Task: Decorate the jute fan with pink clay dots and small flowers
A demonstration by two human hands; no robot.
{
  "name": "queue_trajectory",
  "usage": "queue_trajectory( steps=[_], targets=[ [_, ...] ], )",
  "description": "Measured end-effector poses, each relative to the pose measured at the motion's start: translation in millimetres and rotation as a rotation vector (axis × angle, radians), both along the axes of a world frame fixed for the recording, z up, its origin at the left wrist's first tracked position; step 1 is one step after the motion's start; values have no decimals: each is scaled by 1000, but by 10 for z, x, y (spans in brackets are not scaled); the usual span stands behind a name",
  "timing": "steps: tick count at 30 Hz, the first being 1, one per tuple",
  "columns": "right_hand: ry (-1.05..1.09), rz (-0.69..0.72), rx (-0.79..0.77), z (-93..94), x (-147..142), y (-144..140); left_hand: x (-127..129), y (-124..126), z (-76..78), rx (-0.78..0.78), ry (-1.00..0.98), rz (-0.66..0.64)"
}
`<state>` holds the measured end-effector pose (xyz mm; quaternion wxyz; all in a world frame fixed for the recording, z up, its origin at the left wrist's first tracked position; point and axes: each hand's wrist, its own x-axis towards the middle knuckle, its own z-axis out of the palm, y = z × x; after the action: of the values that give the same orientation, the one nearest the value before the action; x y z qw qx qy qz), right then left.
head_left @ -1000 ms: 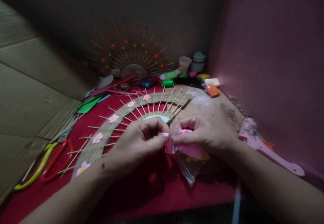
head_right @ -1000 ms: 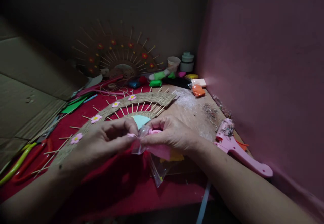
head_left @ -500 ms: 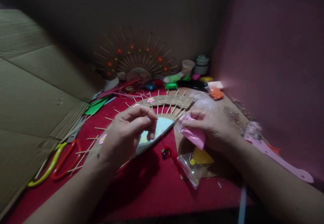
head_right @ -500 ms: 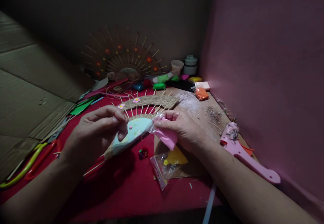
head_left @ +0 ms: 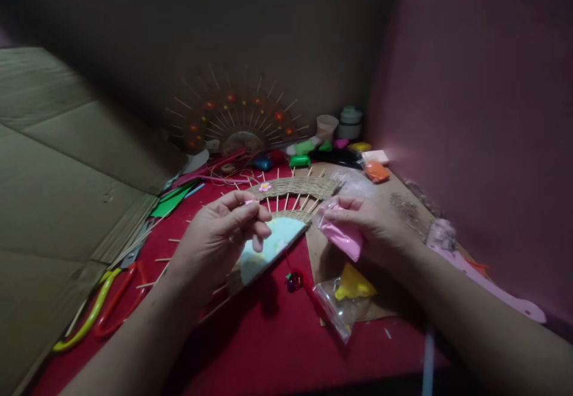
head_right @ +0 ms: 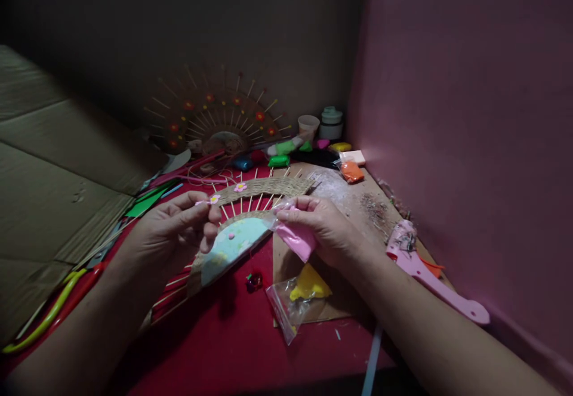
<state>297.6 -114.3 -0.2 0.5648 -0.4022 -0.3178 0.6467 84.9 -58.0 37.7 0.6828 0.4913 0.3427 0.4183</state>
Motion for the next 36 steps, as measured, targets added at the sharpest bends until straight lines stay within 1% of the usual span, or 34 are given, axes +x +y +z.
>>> queue_trajectory(
  steps=[5, 8, 10, 13, 15, 17, 20, 23, 28, 32, 34, 36],
  targets=[
    [14, -46, -2, 266, 5, 37, -4, 46, -101, 39, 31, 14],
    [6, -63, 18, 337, 19, 77, -3, 67, -138, 10, 29, 7],
    [4, -89, 29, 294, 38, 116, -4, 67, -127, -30, 14, 20],
    [-20, -130, 66, 160, 66, 141, 1, 47, -75, -49, -26, 38],
    [-58, -112, 103, 88, 78, 117, 9, 26, -38, -50, -58, 34],
    [-110, -79, 125, 56, 86, 69, 13, 4, -5, -50, -84, 17],
    [-176, -67, 130, 62, 89, -8, 1, -27, 38, -77, -56, -64],
    [-224, -66, 133, 94, 74, -55, -44, -40, 71, -112, 15, -131],
    [-200, -55, 131, 120, 33, -79, -221, 7, 75, -152, 50, -82],
    [-179, -23, 114, 89, 30, -79, -371, 53, 83, -116, 78, -81],
    [-176, -17, 108, 68, 40, -73, -412, 68, 91, -96, 93, -96],
    [-186, -28, 104, 52, 51, -66, -433, 91, 92, -78, 88, -85]
  ],
)
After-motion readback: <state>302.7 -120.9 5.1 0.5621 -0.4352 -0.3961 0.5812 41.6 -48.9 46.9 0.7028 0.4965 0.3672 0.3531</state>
